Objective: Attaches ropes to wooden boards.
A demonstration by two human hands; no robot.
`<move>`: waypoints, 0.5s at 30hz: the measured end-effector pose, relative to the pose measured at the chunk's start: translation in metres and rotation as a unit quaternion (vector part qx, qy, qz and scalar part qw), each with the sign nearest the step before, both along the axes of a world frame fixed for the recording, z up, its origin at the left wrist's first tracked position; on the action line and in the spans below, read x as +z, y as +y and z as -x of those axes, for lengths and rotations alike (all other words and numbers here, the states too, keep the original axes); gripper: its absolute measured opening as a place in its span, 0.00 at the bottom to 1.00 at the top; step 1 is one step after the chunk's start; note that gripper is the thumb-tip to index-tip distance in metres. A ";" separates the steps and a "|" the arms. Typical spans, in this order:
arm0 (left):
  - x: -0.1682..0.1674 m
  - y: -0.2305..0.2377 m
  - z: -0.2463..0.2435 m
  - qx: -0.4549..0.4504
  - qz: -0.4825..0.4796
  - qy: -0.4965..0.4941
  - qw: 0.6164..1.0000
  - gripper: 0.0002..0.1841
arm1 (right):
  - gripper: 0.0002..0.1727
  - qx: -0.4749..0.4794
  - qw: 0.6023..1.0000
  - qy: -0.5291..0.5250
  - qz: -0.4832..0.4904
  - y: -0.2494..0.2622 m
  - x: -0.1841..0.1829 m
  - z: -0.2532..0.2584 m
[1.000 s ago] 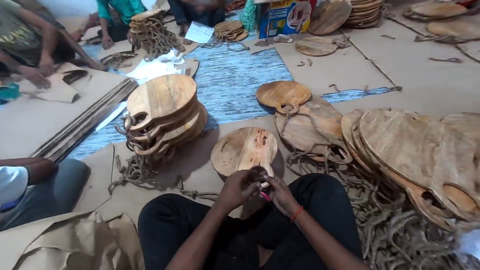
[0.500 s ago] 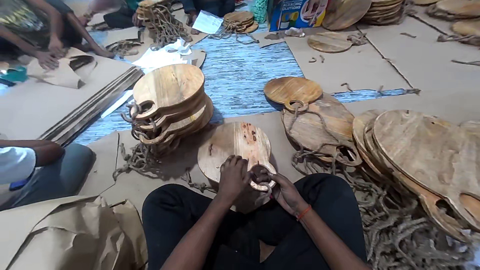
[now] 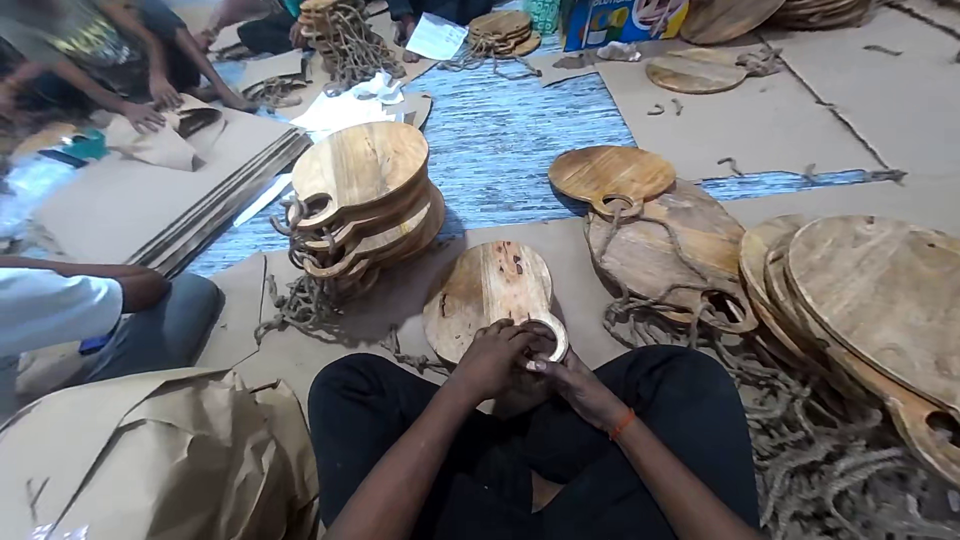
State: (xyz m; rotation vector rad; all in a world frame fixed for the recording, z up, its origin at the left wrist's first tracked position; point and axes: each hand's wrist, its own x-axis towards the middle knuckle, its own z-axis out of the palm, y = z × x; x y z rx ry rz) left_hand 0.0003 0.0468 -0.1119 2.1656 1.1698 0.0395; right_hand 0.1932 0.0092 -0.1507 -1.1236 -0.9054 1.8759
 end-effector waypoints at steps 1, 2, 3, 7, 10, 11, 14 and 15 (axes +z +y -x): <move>-0.003 -0.001 0.000 -0.002 -0.024 0.017 1.000 0.25 | 0.39 0.010 1.000 -0.017 -0.012 -0.001 0.000 0.000; -0.003 0.000 -0.001 -0.002 -0.038 0.024 0.999 0.24 | 0.41 0.020 0.999 -0.027 -0.023 -0.002 0.000 0.000; -0.002 0.001 -0.001 0.000 -0.048 0.030 0.998 0.22 | 0.44 0.025 0.998 -0.037 -0.037 -0.001 0.000 0.001; -0.004 0.000 0.001 0.000 -0.094 0.030 0.995 0.14 | 0.44 0.019 0.996 -0.064 -0.054 0.002 -0.005 0.002; -0.003 0.000 0.002 0.004 -0.095 0.025 0.995 0.14 | 0.30 0.012 0.994 -0.102 -0.044 0.003 -0.005 0.002; -0.003 0.000 0.002 0.006 -0.096 0.023 0.995 0.14 | 0.26 0.013 0.992 -0.113 -0.048 0.002 -0.005 0.001; -0.003 0.001 0.002 0.011 -0.103 0.024 0.994 0.16 | 0.21 0.002 0.994 -0.100 -0.050 0.003 0.000 -0.002; -0.004 0.001 0.002 0.011 -0.105 0.026 0.994 0.16 | 0.20 -0.007 0.995 -0.090 -0.047 0.003 0.001 -0.003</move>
